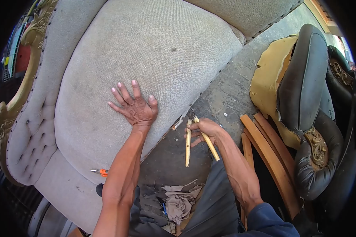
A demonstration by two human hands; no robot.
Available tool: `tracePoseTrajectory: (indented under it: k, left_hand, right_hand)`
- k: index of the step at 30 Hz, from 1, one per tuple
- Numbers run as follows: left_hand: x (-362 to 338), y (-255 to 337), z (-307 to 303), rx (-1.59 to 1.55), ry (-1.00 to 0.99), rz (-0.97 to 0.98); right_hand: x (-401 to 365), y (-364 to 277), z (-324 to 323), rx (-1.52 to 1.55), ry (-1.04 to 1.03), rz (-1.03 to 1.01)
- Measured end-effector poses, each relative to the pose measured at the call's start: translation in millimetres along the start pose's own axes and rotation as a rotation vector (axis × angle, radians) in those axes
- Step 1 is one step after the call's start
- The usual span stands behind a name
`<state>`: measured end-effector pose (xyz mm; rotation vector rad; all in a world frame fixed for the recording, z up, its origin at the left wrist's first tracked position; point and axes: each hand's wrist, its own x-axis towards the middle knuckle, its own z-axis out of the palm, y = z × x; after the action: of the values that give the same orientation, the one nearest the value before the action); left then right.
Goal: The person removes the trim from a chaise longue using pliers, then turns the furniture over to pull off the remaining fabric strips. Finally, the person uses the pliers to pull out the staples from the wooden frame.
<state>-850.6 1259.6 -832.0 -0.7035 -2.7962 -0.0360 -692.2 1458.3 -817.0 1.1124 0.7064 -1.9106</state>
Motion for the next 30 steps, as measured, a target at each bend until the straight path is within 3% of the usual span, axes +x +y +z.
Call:
tracePoseTrajectory:
  k: [6, 8, 12, 14, 16, 17, 20, 22, 25, 27, 28, 30]
  left_hand:
    - [-1, 1, -13, 0.01, 0.01, 0.008]
    - [3, 7, -24, -0.024, -0.032, -0.017]
    - [-8, 27, -61, -0.156, -0.07, -0.038]
    - [-25, 42, -81, -0.341, -0.322, 0.149]
    - [-35, 51, -79, -0.351, -0.317, 0.218]
    - [-44, 53, -79, -0.368, -0.331, 0.271]
    - [-48, 55, -69, -0.319, -0.346, 0.301]
    - [-50, 56, -62, -0.299, -0.339, 0.308]
    - [-53, 60, -53, -0.279, -0.296, 0.317]
    - [-62, 65, -53, -0.268, -0.289, 0.316]
    - [-62, 69, -50, -0.245, -0.325, 0.277]
    - [-66, 74, -51, -0.224, -0.378, 0.232]
  right_hand:
    - [-2, -20, 1, 0.009, 0.011, 0.002]
    - [-2, -24, 10, 0.174, 0.009, -0.003]
    - [-7, -7, 31, 0.089, 0.193, -0.177]
    - [12, 17, 37, 0.115, 0.262, -0.256]
    - [28, 28, 52, 0.023, 0.441, -0.342]
    - [34, 38, 56, -0.226, 0.669, -0.462]
    - [44, 53, 59, -0.252, 0.778, -0.551]
    - [47, 62, 58, -0.227, 0.739, -0.535]
    - [44, 55, 52, -0.226, 0.718, -0.761]
    - [33, 51, 50, -0.237, 0.622, -0.557]
    - [31, 44, 46, -0.235, 0.624, -0.574]
    - [22, 44, 31, 0.018, 0.259, -0.4]
